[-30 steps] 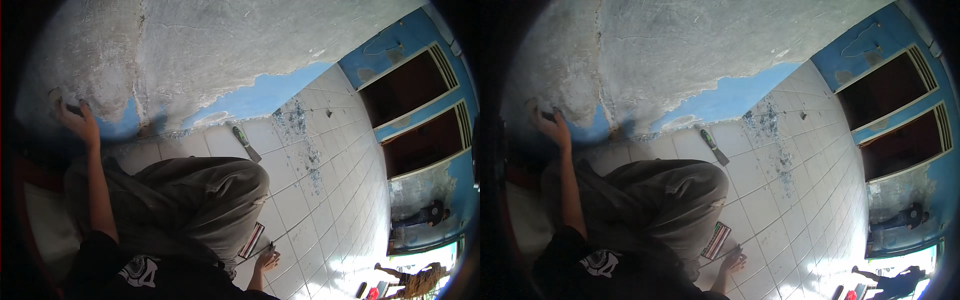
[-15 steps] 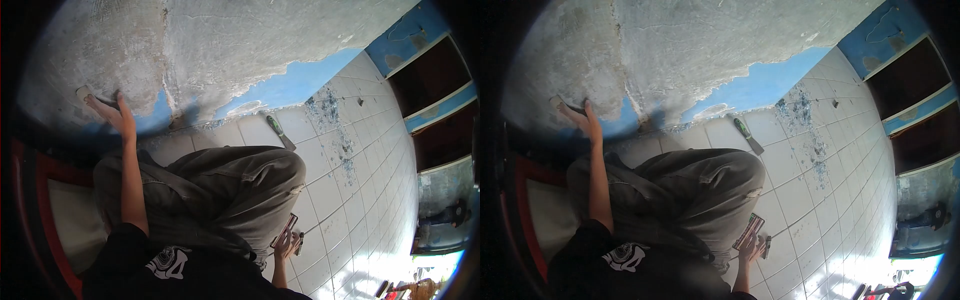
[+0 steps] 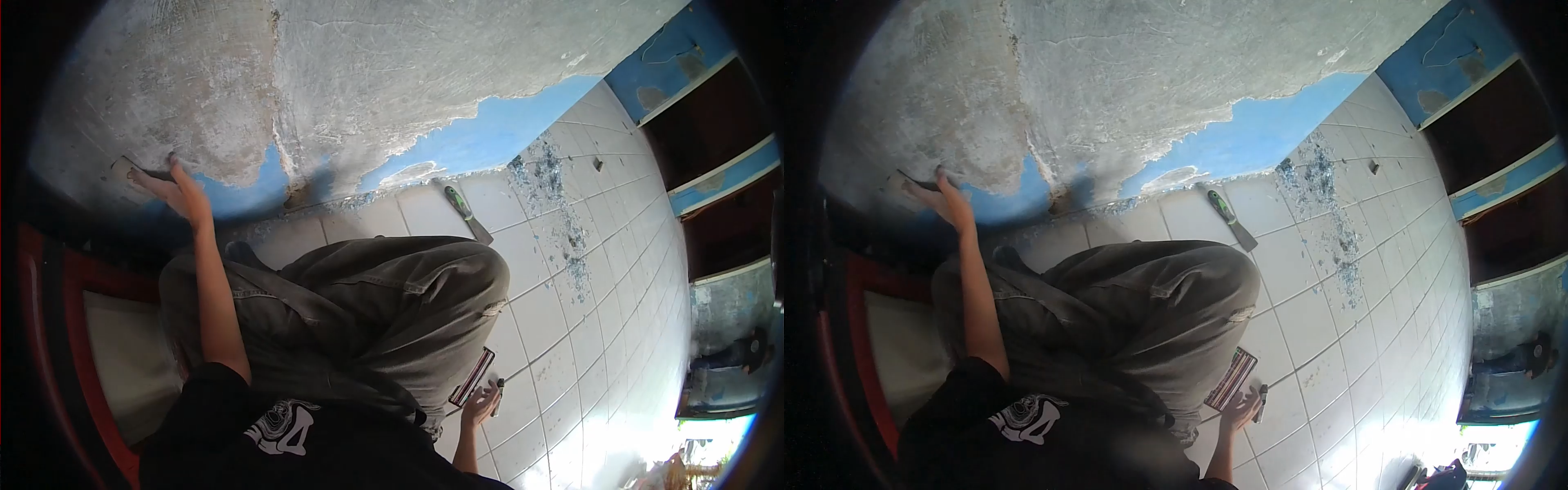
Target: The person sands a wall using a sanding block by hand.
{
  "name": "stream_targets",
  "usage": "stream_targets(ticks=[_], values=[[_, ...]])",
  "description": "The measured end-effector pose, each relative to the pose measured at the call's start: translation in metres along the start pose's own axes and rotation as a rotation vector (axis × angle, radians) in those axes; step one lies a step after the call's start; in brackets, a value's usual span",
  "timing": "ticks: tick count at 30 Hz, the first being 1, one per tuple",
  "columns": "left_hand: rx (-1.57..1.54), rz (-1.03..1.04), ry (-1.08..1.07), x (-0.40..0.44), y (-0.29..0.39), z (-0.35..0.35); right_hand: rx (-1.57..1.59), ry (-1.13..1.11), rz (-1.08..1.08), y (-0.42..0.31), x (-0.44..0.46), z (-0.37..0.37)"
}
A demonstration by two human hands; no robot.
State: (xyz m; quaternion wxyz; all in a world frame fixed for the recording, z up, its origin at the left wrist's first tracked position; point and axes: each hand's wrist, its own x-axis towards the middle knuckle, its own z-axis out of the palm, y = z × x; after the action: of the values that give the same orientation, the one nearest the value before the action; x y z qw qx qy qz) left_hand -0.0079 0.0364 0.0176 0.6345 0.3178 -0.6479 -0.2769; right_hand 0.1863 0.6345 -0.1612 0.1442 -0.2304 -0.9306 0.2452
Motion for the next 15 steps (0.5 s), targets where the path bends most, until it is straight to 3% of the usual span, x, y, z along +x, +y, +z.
stream_targets(ticks=[2,4,7,11,13,15], values=[[-0.005,0.085,-0.034,-0.007,0.002,0.005,0.061,0.022,-0.046,0.009,0.003,0.000],[-0.010,0.171,-0.071,-0.014,0.011,0.007,0.271,-0.183,0.215,0.013,0.005,-0.001],[0.163,0.326,-0.202,-0.019,0.019,0.008,0.307,-0.211,0.232,0.012,0.006,0.000],[0.109,0.328,-0.131,0.003,-0.004,-0.002,0.202,-0.261,0.178,0.020,0.008,-0.001],[-0.126,-0.133,0.031,0.012,-0.005,-0.008,0.157,-0.308,0.130,0.013,0.008,-0.005],[-0.126,-0.159,0.037,0.014,-0.006,-0.010,0.109,-0.322,0.051,0.003,0.008,-0.010]])
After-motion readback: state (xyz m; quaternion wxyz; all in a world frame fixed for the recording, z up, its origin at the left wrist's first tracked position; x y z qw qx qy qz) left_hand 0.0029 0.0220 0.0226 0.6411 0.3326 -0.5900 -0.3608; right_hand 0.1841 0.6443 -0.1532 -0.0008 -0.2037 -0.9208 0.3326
